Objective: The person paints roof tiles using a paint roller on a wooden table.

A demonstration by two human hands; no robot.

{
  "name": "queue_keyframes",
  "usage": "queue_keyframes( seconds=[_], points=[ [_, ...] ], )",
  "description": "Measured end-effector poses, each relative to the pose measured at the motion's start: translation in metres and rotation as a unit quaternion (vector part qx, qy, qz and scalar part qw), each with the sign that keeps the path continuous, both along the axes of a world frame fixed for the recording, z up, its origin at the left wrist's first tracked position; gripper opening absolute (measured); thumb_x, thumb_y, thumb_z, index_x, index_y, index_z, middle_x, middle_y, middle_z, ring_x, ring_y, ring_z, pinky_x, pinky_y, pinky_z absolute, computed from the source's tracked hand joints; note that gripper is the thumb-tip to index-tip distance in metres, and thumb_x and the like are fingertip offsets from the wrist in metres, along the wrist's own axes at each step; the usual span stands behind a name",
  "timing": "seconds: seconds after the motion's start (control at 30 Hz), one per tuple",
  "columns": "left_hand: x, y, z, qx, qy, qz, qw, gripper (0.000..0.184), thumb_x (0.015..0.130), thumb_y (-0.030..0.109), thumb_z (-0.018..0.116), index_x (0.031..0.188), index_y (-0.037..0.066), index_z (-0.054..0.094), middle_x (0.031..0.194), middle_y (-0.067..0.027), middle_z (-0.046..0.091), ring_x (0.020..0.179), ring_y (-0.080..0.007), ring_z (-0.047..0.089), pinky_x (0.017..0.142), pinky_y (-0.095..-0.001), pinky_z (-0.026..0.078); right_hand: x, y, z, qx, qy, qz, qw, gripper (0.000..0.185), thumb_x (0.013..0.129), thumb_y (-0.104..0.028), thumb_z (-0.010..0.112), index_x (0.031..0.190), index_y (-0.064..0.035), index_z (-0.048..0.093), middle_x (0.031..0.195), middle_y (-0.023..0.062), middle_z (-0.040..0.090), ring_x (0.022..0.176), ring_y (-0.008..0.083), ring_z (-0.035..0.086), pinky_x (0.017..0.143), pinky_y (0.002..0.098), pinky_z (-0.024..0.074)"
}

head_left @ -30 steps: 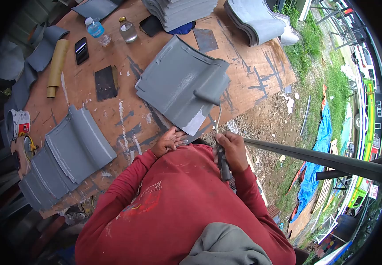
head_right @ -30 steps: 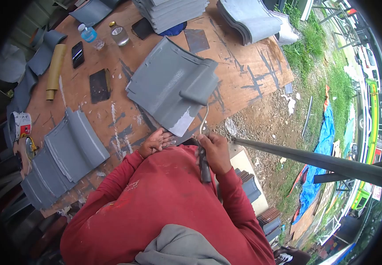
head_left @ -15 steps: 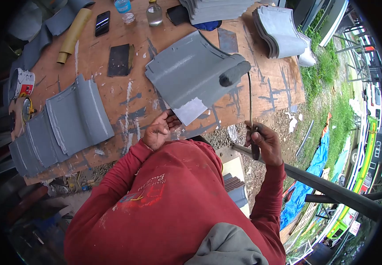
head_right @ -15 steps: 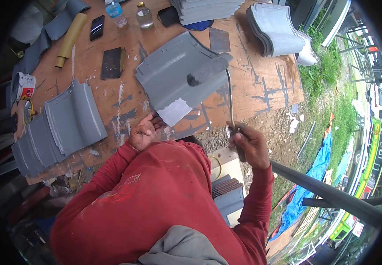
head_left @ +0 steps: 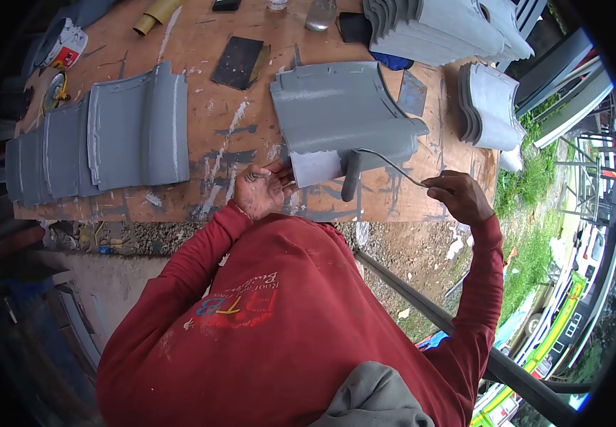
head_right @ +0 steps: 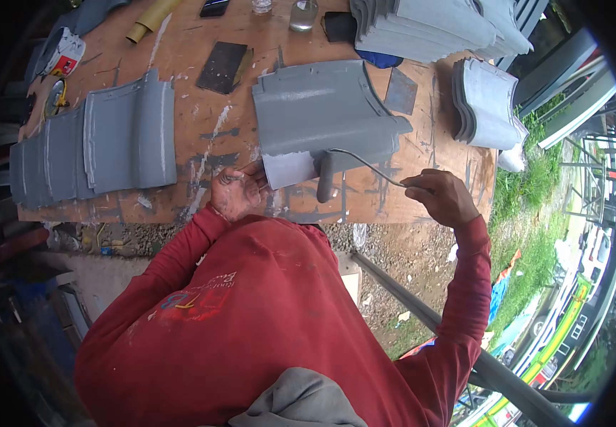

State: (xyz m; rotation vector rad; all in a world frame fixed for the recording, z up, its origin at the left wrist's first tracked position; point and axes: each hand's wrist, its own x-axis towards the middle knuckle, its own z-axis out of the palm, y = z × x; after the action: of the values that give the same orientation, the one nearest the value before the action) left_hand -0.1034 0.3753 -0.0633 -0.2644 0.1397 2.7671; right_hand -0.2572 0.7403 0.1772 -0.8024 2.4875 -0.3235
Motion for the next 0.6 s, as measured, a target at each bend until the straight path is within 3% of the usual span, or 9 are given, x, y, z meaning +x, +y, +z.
queue_keyframes(
  seconds=[0.2,0.37,0.47,0.6],
  points=[
    [0.001,-0.003,-0.020,0.003,0.001,-0.027,1.000,0.061,0.088,0.043,0.057,0.131,-0.001,0.062,0.128,-0.0170,0.065,0.127,-0.0315,0.055,0.119,-0.0461,0.035,-0.006,-0.082,-0.026,-0.066,0.015,0.143,0.987,0.022,0.090,-0.024,0.074,0.106,-0.0094,0.079,0.087,0.0105,0.070,0.079,0.0309,0.069,0.071,0.0407,0.0540],
    [0.002,-0.001,-0.019,0.002,0.029,-0.004,1.000,0.074,0.091,0.054,0.053,0.137,-0.004,0.058,0.127,-0.0223,0.063,0.123,-0.0329,0.057,0.116,-0.0478,0.037,-0.040,-0.039,-0.001,-0.009,0.030,0.147,0.989,0.023,0.086,-0.022,0.077,0.106,-0.0094,0.079,0.079,0.0092,0.065,0.072,0.0290,0.066,0.066,0.0410,0.0518],
    [-0.003,-0.004,-0.027,0.011,0.054,-0.022,0.998,0.079,0.091,0.059,0.049,0.139,-0.003,0.058,0.138,-0.0203,0.061,0.129,-0.0348,0.055,0.118,-0.0498,0.034,-0.046,-0.016,0.006,0.016,0.032,0.129,0.991,0.024,0.085,-0.020,0.078,0.106,-0.0092,0.079,0.079,0.0088,0.065,0.071,0.0284,0.066,0.065,0.0400,0.0511],
    [-0.012,-0.001,-0.022,0.018,0.090,-0.032,0.995,0.075,0.092,0.060,0.048,0.136,0.000,0.062,0.136,-0.0207,0.063,0.128,-0.0348,0.056,0.118,-0.0522,0.034,-0.017,-0.054,-0.004,-0.061,0.045,0.150,0.986,0.023,0.086,-0.021,0.078,0.106,-0.0103,0.079,0.079,0.0082,0.065,0.071,0.0272,0.066,0.065,0.0401,0.0506]
  ],
)
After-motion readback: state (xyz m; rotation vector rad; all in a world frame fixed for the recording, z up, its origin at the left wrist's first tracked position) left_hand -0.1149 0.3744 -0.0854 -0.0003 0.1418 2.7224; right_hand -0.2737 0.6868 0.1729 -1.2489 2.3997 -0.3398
